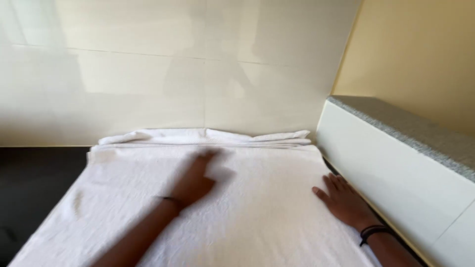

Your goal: Folding a white towel into accordion pleats on a counter.

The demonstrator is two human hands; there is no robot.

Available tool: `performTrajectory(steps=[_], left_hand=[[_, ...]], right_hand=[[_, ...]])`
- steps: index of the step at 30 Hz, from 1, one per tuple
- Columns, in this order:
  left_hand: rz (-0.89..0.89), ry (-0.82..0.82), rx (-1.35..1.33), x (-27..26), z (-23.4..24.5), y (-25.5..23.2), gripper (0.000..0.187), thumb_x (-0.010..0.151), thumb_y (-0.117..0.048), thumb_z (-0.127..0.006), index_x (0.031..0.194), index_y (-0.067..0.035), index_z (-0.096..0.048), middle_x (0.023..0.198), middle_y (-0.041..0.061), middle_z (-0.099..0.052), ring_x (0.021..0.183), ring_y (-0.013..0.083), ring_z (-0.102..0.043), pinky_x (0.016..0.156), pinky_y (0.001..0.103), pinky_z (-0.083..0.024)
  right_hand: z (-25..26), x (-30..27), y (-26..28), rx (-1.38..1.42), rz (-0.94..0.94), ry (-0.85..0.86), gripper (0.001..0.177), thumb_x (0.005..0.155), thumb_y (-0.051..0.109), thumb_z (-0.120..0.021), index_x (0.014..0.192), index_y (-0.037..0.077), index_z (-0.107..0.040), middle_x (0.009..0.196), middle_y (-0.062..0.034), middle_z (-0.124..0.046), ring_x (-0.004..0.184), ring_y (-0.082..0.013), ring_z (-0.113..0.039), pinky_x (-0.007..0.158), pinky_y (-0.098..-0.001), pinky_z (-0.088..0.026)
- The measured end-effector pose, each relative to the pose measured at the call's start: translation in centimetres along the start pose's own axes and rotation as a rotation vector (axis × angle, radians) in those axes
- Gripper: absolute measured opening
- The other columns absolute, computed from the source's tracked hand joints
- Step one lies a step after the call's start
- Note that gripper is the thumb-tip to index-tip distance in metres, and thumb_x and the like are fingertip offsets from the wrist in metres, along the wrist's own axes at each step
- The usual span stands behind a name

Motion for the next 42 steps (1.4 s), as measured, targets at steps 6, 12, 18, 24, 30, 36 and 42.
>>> performTrajectory(steps=[6,12,18,24,30,36,42], left_hand=[[-0.425,0.074,-0.177,0.2,-3.3,-12.0,0.079,0.096,-0.071,-0.029,0.160,-0.024,-0.027,0.171,0.012,-0.009,0.158,0.0336,0.002,0.122,0.061,0.005],[-0.343,0.063,-0.104,-1.0,-4.6,-4.7,0.084,0.100,-0.069,-0.022,0.163,-0.015,-0.013,0.172,0.012,-0.004,0.158,0.0322,0.000,0.122,0.062,0.003],[0.060,0.028,-0.003,-5.6,-3.1,10.2,0.077,0.096,-0.068,-0.026,0.161,-0.027,-0.021,0.172,0.001,-0.012,0.159,0.0198,-0.008,0.123,0.064,-0.004],[0.266,0.045,0.121,-4.9,-5.2,15.5,0.088,0.093,-0.076,-0.018,0.164,-0.026,-0.004,0.173,-0.001,0.004,0.158,0.0241,0.006,0.119,0.068,0.003],[0.266,0.097,0.089,-4.9,-5.2,15.4,0.088,0.093,-0.077,-0.017,0.164,-0.028,-0.002,0.172,-0.001,0.005,0.158,0.0239,0.009,0.120,0.066,0.006],[0.244,0.059,0.108,-4.7,-5.8,16.0,0.087,0.092,-0.076,-0.017,0.163,-0.027,-0.002,0.172,-0.001,0.005,0.157,0.0231,0.008,0.119,0.066,0.004],[0.257,0.096,0.109,-4.7,-5.6,16.0,0.088,0.092,-0.077,-0.016,0.164,-0.028,-0.002,0.172,-0.002,0.005,0.157,0.0226,0.009,0.120,0.066,0.005]], right_hand=[[-0.2,0.0,-0.2,0.024,-0.018,0.002,0.090,0.095,0.076,-0.021,0.164,0.019,-0.017,0.173,-0.0016,-0.010,0.159,-0.0208,-0.004,0.129,-0.0365,-0.005],[-0.4,0.1,-0.5,0.029,-0.011,-0.018,0.089,0.095,0.076,-0.024,0.163,0.019,-0.021,0.173,-0.0012,-0.012,0.160,-0.0234,-0.003,0.128,-0.0381,-0.006],[1.2,-1.6,1.2,0.041,-0.061,0.004,0.090,0.094,0.076,-0.026,0.162,0.018,-0.022,0.172,-0.0018,-0.012,0.160,-0.0239,-0.003,0.128,-0.0394,-0.007],[3.6,-2.3,3.1,0.242,0.168,-0.228,0.090,0.097,0.070,-0.039,0.156,0.003,-0.031,0.169,-0.0151,-0.022,0.160,-0.0286,-0.010,0.128,-0.0415,-0.012],[5.7,-9.0,20.3,0.337,0.442,-0.031,0.100,0.094,0.070,-0.045,0.160,0.000,-0.014,0.170,-0.0179,-0.007,0.159,-0.0270,-0.006,0.125,-0.0382,-0.009],[6.6,-18.2,34.7,0.552,0.846,0.194,0.105,0.096,0.075,-0.034,0.163,-0.003,-0.013,0.171,-0.0256,-0.007,0.160,-0.0353,-0.004,0.127,-0.0440,-0.008],[4.2,-15.7,32.2,0.385,0.787,0.175,0.108,0.092,0.080,-0.020,0.161,-0.004,-0.013,0.170,-0.0266,-0.008,0.160,-0.0356,-0.001,0.127,-0.0478,-0.004]])
Point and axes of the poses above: each hand's wrist, its own x-axis towards the middle knuckle, its own z-axis out of the back of the hand, y = z × x, the point moved 5 cm from there along x, towards the middle knuckle
